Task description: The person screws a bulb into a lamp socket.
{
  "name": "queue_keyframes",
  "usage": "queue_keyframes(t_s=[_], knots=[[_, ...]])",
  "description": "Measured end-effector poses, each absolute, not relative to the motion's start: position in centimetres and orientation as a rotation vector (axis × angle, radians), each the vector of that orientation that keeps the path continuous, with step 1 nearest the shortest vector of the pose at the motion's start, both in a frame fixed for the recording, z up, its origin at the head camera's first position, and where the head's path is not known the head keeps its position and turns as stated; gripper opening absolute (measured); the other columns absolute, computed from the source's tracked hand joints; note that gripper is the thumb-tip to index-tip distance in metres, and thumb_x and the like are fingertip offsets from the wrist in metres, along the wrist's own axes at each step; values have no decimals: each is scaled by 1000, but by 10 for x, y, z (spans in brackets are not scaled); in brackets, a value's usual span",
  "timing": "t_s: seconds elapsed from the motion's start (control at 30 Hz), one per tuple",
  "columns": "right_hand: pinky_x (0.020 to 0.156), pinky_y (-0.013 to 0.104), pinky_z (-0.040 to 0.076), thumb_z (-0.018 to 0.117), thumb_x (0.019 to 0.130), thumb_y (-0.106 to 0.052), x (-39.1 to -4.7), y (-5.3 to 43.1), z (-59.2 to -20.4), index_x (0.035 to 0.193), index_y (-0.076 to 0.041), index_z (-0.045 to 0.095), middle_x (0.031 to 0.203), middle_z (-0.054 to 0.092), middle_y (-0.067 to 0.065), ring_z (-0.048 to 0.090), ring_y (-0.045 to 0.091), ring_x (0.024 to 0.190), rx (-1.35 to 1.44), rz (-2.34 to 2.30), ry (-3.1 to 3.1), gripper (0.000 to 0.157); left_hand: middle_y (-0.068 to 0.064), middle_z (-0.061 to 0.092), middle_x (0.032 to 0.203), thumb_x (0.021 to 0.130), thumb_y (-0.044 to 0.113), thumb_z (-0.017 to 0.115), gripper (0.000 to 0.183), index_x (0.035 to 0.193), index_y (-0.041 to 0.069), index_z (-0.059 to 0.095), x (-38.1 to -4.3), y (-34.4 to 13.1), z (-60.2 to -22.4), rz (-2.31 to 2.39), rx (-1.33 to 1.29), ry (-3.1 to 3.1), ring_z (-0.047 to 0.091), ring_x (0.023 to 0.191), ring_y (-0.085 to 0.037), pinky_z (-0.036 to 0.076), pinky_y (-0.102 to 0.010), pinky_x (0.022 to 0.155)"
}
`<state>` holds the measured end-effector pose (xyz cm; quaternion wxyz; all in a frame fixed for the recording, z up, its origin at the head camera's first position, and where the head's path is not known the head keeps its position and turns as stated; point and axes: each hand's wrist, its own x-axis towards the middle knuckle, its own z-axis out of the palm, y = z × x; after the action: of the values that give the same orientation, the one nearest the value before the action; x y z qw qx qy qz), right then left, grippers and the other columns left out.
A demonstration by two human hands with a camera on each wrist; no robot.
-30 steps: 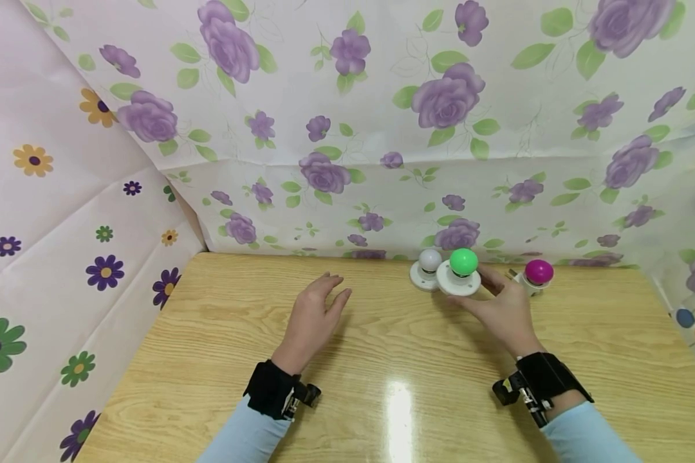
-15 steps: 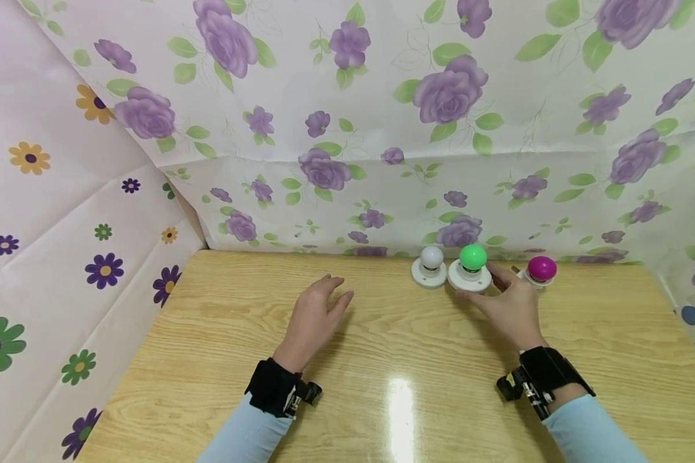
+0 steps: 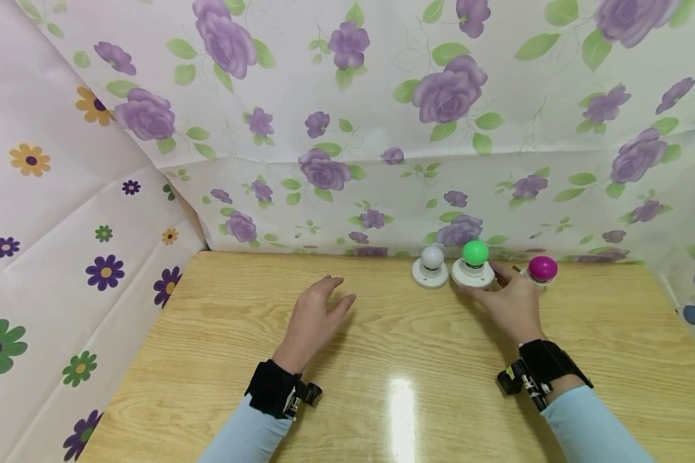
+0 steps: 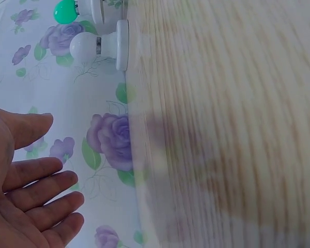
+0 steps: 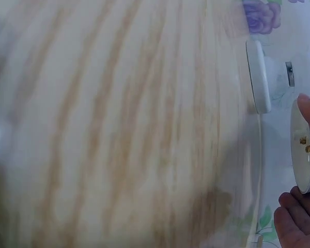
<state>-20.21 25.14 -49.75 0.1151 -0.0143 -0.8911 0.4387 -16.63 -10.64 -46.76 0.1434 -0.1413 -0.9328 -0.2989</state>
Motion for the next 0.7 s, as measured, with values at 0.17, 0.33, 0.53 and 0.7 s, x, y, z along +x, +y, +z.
queue_keyframes(t_s=[0.17,0.33,0.53,0.7], knots=[[88,41,44,81,65,-47,-206,253,-501,127,-6,55,123,56,13,51,25,113,-44,1241,-2628,79,-7,57,123,91,36,60,42,121,7,59,-166,-107,-469,-862,-399,-2716,44,122,-21,38,-32,95],[85,41,45,81,64,-48,-208,254,-503,125,-5,57,120,58,14,53,25,110,-35,1173,-2633,79,-7,57,122,91,36,60,41,120,7,60,-166,-106,-470,-846,-401,-2721,45,122,-21,39,-32,95],[83,37,45,81,64,-50,-209,255,-505,124,-7,58,118,59,12,54,22,106,-6,1123,-2642,77,-7,58,120,91,36,60,41,119,7,60,-166,-106,-470,-812,-416,-2726,45,121,-21,39,-32,94],[78,27,42,81,65,-46,-210,254,-505,123,-4,58,113,61,13,55,22,100,44,1108,-2635,75,-7,58,119,91,36,60,40,119,7,61,-167,-106,-470,-794,-426,-2734,45,121,-22,39,-32,94]])
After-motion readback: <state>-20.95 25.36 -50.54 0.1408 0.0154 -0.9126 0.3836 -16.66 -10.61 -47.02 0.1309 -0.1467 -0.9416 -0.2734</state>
